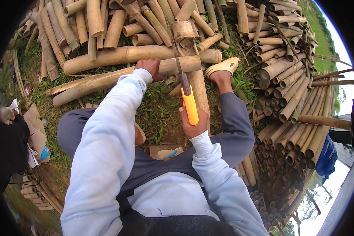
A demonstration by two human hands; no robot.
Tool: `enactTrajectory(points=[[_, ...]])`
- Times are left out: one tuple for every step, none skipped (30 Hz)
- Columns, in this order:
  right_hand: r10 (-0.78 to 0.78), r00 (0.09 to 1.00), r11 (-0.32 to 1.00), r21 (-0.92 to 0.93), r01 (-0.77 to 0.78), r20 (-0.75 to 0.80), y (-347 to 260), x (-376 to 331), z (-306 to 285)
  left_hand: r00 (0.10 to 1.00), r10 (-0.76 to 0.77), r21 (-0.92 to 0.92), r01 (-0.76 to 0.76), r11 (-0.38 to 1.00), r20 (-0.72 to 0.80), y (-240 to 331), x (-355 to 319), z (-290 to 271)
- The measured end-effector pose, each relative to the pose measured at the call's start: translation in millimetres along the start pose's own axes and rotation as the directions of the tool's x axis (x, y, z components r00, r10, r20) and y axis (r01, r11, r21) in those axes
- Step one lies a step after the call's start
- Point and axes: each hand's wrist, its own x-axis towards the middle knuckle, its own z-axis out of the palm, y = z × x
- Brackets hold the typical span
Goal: The person sits on the ground and uses a hand saw to cut bamboo poles into shorter sections. They hold the bamboo with one hand and saw with the other, then place the cut pieces aside.
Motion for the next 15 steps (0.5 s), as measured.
enactTrajectory(points=[[0.053, 0.999, 0.998, 0.015, -0.053, -0.01, 2, -20, -7, 1.0, 0.005, -0.004, -0.005, 1.0, 0.01, -4, 1, 1], [0.109, 0.994, 0.994, -0.03, -0.109, 0.02, 12, -57, -22, 1.0, 0.009, -0.011, -0.009, 1.0, 0.009, -11, 7, -1], [0.18, 0.984, 0.984, -0.004, -0.18, 0.002, 5, -91, -34, 1.0, 0.003, -0.017, -0.003, 1.0, 0.016, -15, 9, 3], [0.068, 0.997, 0.991, -0.121, -0.064, 0.022, 0, -122, -49, 1.0, -0.002, -0.022, 0.003, 1.0, 0.023, -13, 6, 9], [0.004, 1.0, 0.982, -0.189, 0.0, 0.022, 2, -148, -58, 1.0, -0.013, -0.012, 0.013, 1.0, 0.024, -11, 5, 8], [0.007, 1.0, 0.977, -0.212, 0.0, 0.029, -5, -151, -59, 1.0, -0.006, -0.002, 0.006, 1.0, 0.024, -9, 5, 7], [0.008, 0.999, 0.973, -0.233, 0.001, 0.039, -12, -152, -59, 1.0, -0.013, -0.005, 0.013, 1.0, 0.018, -9, 4, 8], [0.067, 0.997, 0.982, -0.178, -0.06, 0.036, -7, -134, -53, 1.0, -0.021, -0.008, 0.021, 1.0, 0.011, -9, 3, 9], [0.119, 0.993, 0.986, -0.118, -0.115, 0.028, -5, -96, -41, 1.0, -0.024, -0.003, 0.024, 1.0, -0.003, -8, 4, 6], [0.067, 0.998, 0.995, -0.07, -0.066, 0.018, -5, -58, -27, 1.0, -0.013, -0.003, 0.013, 1.0, -0.025, -7, 6, 7], [0.012, 1.0, 1.0, -0.019, -0.012, 0.006, -5, -16, -10, 0.999, -0.002, 0.002, 0.002, 1.0, -0.05, -6, 8, 11], [-0.034, 0.999, 0.999, 0.028, 0.034, -0.012, -4, 16, 2, 0.998, 0.013, 0.004, -0.013, 1.0, -0.067, -2, 8, 15], [-0.072, 0.997, 0.995, 0.073, 0.074, -0.027, -4, 27, 8, 0.999, 0.014, 0.01, -0.014, 1.0, -0.041, -2, 6, 11], [-0.022, 0.999, 0.998, 0.051, 0.023, -0.023, -3, 18, 5, 1.0, 0.018, 0.016, -0.017, 1.0, -0.015, -2, 5, 6], [0.024, 1.0, 0.999, 0.022, -0.024, -0.011, 0, 2, 1, 1.0, 0.013, 0.014, -0.013, 1.0, 0.007, -5, 4, 3]])
